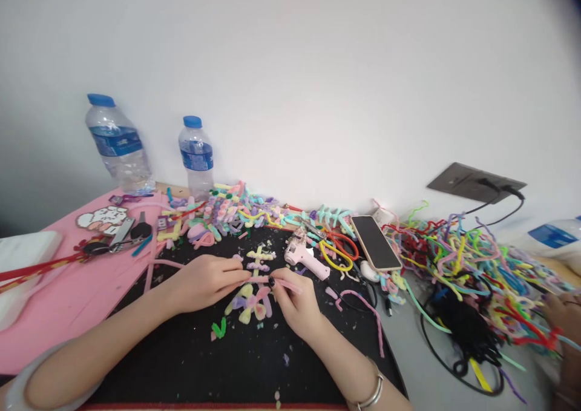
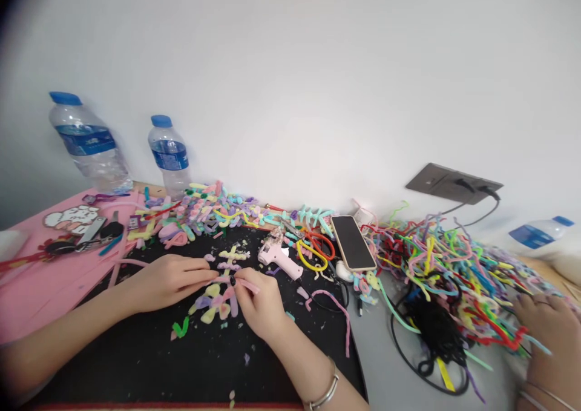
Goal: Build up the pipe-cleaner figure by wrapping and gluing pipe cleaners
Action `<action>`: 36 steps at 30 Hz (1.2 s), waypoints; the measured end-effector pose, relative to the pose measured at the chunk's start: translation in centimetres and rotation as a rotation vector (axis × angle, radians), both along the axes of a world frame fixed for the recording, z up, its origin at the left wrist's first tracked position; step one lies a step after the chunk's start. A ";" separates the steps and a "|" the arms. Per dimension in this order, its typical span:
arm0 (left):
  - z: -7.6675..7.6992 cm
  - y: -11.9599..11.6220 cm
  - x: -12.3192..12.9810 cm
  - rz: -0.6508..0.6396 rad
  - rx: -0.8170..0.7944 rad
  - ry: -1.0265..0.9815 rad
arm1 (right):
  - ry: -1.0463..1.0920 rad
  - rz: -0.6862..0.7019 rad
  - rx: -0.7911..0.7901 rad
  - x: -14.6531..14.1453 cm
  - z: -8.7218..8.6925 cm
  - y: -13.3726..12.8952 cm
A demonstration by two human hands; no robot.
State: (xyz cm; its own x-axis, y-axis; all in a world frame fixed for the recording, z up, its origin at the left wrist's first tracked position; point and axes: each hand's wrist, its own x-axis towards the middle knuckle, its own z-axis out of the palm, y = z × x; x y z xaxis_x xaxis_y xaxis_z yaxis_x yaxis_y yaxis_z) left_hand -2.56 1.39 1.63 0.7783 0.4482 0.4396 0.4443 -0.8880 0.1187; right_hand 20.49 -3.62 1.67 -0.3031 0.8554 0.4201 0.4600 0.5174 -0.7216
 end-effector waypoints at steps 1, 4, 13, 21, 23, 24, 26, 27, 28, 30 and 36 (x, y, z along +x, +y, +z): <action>0.0 0.0 0.0 0.007 -0.008 0.021 | 0.012 -0.011 0.017 0.0 0.1 -0.1; -0.5 0.7 -0.7 0.079 -0.043 0.037 | 0.078 -0.098 0.038 0.1 0.3 -0.1; -1.0 3.3 -3.9 0.516 -0.116 -0.219 | 0.337 -0.165 -0.049 0.5 0.3 0.0; -0.6 3.6 -4.7 0.722 -0.216 -0.472 | 0.936 0.253 -0.678 -0.3 -0.2 0.6; -0.6 3.5 -4.6 0.724 -0.244 -0.534 | 0.985 0.316 -0.776 -0.1 -0.3 0.8; -0.6 3.5 -4.6 0.716 -0.249 -0.558 | 0.998 0.347 -0.815 0.0 -0.3 0.8; -0.5 3.4 -4.5 0.703 -0.236 -0.584 | 1.002 0.406 -0.875 0.2 -0.3 0.9; -0.4 3.3 -4.4 0.703 -0.226 -0.586 | 0.992 0.432 -0.897 0.3 -0.3 0.9; -0.4 3.3 -4.3 0.703 -0.213 -0.585 | 0.981 0.451 -0.913 0.4 -0.3 0.9; -0.2 3.2 -4.1 0.686 -0.175 -0.573 | 0.962 0.481 -0.940 0.5 -0.2 0.8; 0.2 2.1 -3.0 0.448 -0.117 -0.462 | 0.943 0.593 -1.096 0.9 -0.2 1.0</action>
State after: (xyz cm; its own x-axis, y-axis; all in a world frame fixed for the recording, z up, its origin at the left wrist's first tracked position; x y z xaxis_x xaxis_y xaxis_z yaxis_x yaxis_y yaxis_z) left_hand -5.61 3.48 1.81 0.2480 0.7503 0.6128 0.6483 -0.5986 0.4706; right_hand 21.37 -2.58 1.43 -0.6915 0.7180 -0.0791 -0.4304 -0.4975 -0.7531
